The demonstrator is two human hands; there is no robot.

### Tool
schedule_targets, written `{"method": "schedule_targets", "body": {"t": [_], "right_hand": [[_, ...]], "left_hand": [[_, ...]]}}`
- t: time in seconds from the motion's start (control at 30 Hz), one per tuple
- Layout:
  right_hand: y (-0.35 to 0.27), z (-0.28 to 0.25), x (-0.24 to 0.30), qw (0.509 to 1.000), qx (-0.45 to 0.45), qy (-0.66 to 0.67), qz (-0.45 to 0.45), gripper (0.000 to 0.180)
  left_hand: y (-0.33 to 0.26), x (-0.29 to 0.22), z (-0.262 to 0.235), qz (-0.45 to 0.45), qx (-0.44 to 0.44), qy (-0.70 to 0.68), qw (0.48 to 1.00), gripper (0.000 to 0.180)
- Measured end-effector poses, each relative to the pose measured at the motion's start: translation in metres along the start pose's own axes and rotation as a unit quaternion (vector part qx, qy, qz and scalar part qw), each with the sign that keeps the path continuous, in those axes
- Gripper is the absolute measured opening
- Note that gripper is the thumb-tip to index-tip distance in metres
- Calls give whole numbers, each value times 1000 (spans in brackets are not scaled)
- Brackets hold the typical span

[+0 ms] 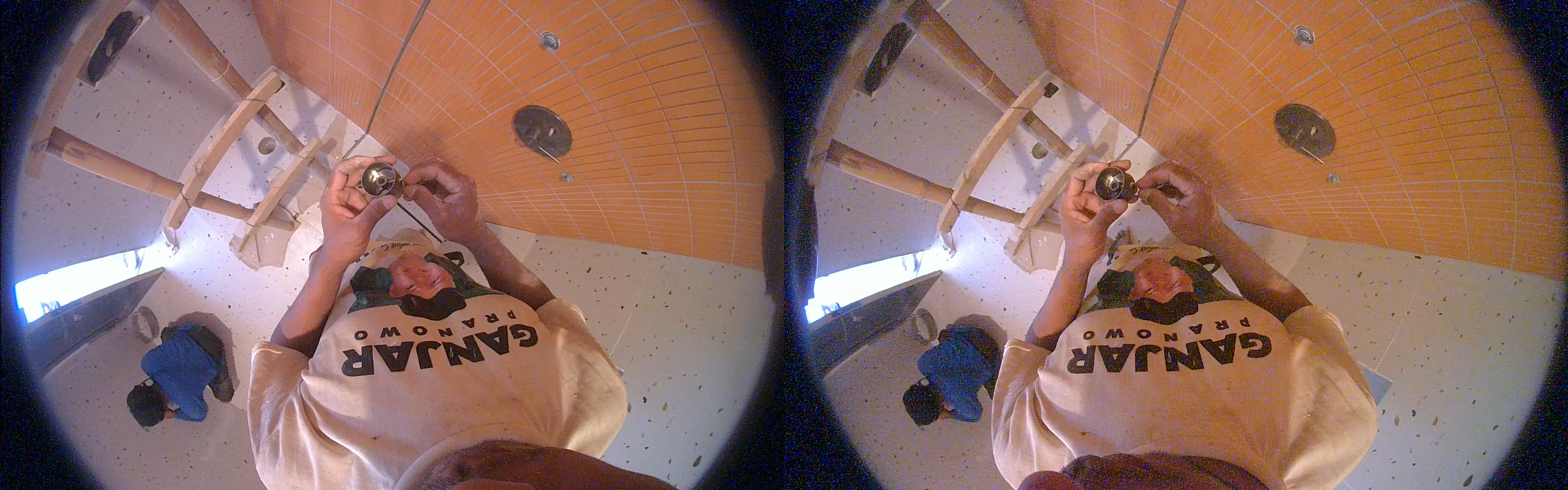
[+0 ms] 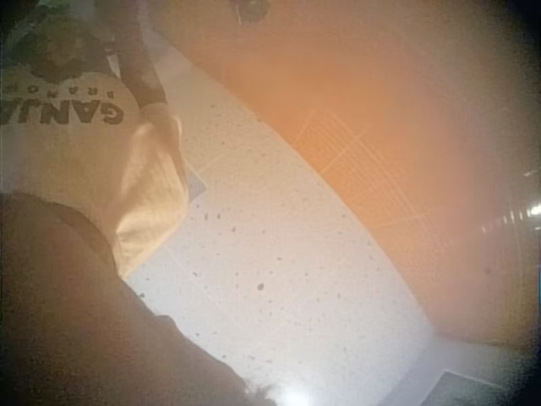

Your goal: The person installs a ceiling light fixture by hand, manipulating the bulb socket and securing it to the ceiling mount. They repeatedly adjust the internal components and tighten the fixture against the ceiling.

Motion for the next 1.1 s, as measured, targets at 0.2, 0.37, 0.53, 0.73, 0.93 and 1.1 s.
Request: {"method": "schedule_targets", "body": {"t": [0.2,0.37,0.53,0.73,0.93,1.1], "right_hand": [[0,0,9,999,3,-40,-8,9],[1,0,7,999,7,-19,-27,7],[1,0,10,1000,21,9,7,8],[1,-1,1,998,31,51,32,11],[3,0,4,1000,19,14,6,11],[4,-3,10,999,38,-20,19,12]], "left_hand": [[-1,3,-3,4,1,2,1000,49],[1,0,-1,9,4,-3,1000,50],[1,-2,0,11,5,8,1000,50],[1,-2,-1,9,8,4,1000,51],[1,-1,-2,8,9,-3,1000,51],[1,-2,-3,15,8,3,1000,51]]}}
Point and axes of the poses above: each hand's wrist, its own y-axis towards the middle knuckle, its own z-axis out of the palm, x = y × z, the point moved 1 cm from there along y, towards the middle knuckle, and after that the axes turned 11 degrees about x, right-handed, at the moved point
